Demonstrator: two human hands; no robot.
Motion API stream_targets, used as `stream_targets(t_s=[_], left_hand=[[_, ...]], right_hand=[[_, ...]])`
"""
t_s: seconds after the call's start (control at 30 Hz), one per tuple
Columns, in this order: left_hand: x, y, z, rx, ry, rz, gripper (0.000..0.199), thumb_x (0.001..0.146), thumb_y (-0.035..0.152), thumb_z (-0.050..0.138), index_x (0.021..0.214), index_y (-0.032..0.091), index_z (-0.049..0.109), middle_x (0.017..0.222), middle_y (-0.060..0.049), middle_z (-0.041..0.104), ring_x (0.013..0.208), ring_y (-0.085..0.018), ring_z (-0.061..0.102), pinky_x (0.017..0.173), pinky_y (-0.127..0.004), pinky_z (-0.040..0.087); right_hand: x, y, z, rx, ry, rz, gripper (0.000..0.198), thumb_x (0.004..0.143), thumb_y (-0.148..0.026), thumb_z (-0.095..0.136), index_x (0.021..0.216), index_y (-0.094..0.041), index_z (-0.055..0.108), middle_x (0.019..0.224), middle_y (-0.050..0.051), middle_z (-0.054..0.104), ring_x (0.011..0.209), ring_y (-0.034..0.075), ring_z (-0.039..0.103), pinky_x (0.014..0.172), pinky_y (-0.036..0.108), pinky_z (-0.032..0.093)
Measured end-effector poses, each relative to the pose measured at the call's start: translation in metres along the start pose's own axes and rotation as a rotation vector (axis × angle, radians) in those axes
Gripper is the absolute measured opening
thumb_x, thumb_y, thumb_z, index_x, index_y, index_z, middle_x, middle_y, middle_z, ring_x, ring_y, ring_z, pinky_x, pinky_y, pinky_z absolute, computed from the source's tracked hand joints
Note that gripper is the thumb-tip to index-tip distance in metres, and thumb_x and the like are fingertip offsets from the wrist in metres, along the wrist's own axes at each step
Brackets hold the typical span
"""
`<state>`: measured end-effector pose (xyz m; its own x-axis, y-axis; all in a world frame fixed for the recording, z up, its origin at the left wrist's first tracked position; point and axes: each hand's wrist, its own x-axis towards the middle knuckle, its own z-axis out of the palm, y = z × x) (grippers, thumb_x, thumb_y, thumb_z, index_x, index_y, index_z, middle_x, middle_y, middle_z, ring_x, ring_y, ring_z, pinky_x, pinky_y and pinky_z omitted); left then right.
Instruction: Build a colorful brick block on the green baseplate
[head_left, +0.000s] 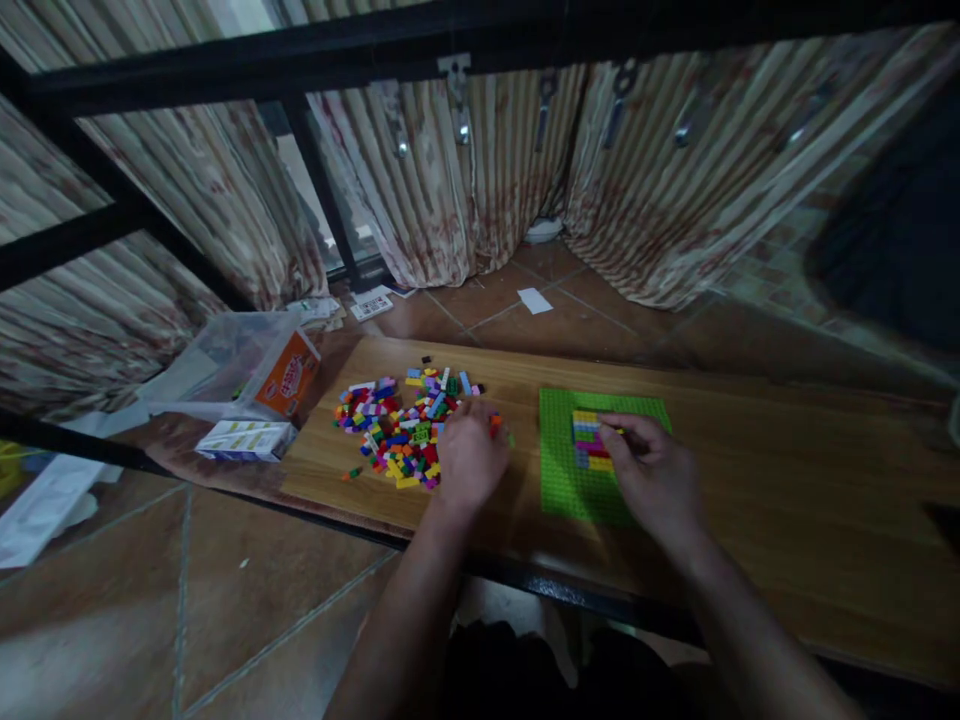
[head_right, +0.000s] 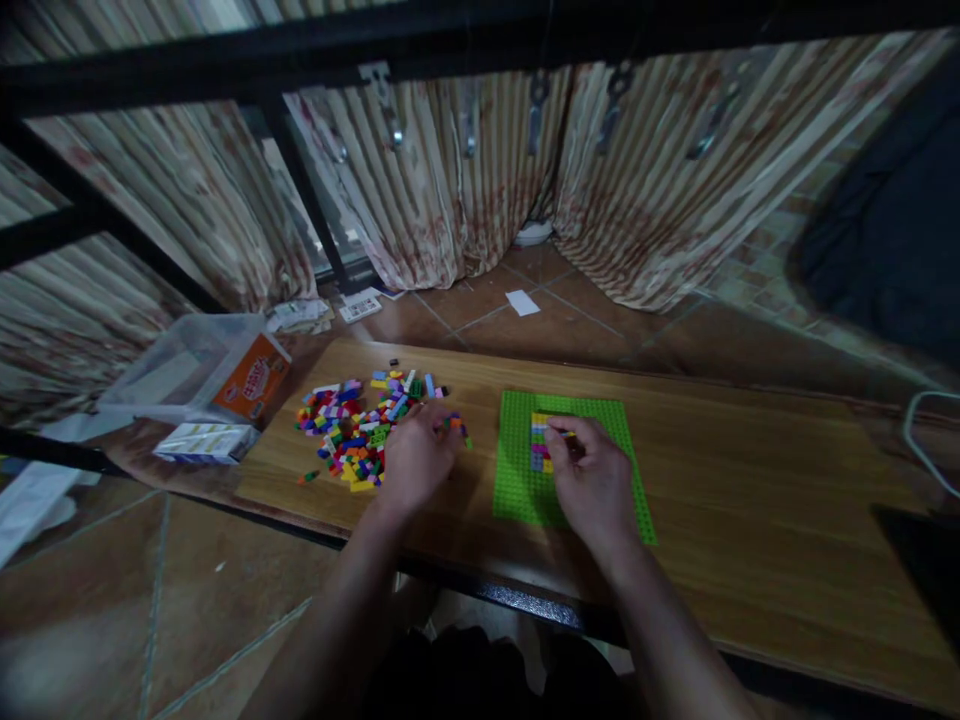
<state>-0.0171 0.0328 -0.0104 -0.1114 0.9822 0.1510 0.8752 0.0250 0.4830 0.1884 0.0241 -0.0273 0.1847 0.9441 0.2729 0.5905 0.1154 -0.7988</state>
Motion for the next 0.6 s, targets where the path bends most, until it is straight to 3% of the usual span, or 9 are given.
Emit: stream_targets(t_s=[0.23,0.4,0.5,0.6], left_hand=[[0.003,-0.003,0.002,0.241,-0.123,-0.010,0.020,0.085,0.024,0.051,0.088,0.017,0.070,0.099,-0.014,0.068,0.100,-0.027,0.063,0.085,-0.036,0.050],[0.006,-0.003,-0.003,0.254,-0.125,-0.004,0.020,0.084,0.024,0.052,0.084,0.019,0.071,0.096,-0.012,0.068,0.098,-0.026,0.064,0.082,-0.034,0.050],[0.009,-0.004,-0.006,0.094,-0.060,0.011,0.020,0.084,0.028,0.053,0.085,0.020,0.071,0.094,-0.009,0.070,0.093,-0.024,0.064,0.083,-0.033,0.049],[0.010,0.006,0.001,-0.329,-0.031,-0.008,0.021,0.083,0.034,0.056,0.089,0.019,0.071,0.087,-0.004,0.071,0.082,-0.019,0.064,0.077,-0.029,0.048]], right_hand=[[0.008,0.005,-0.014,-0.015,0.056,-0.020,0.028,0.087,-0.043,0.054,0.093,-0.021,0.070,0.091,0.006,0.069,0.074,0.019,0.062,0.070,0.033,0.050],[0.015,0.012,-0.026,-0.016,0.145,0.000,0.027,0.085,-0.041,0.054,0.087,-0.020,0.071,0.089,0.006,0.070,0.069,0.018,0.061,0.067,0.032,0.049],[0.021,0.017,-0.036,0.040,0.228,0.060,0.027,0.083,-0.041,0.057,0.085,-0.019,0.071,0.084,0.006,0.070,0.066,0.017,0.061,0.065,0.032,0.049],[0.023,0.020,-0.042,0.135,0.232,0.127,0.024,0.080,-0.039,0.061,0.084,-0.018,0.071,0.074,0.004,0.068,0.061,0.015,0.058,0.060,0.030,0.047]])
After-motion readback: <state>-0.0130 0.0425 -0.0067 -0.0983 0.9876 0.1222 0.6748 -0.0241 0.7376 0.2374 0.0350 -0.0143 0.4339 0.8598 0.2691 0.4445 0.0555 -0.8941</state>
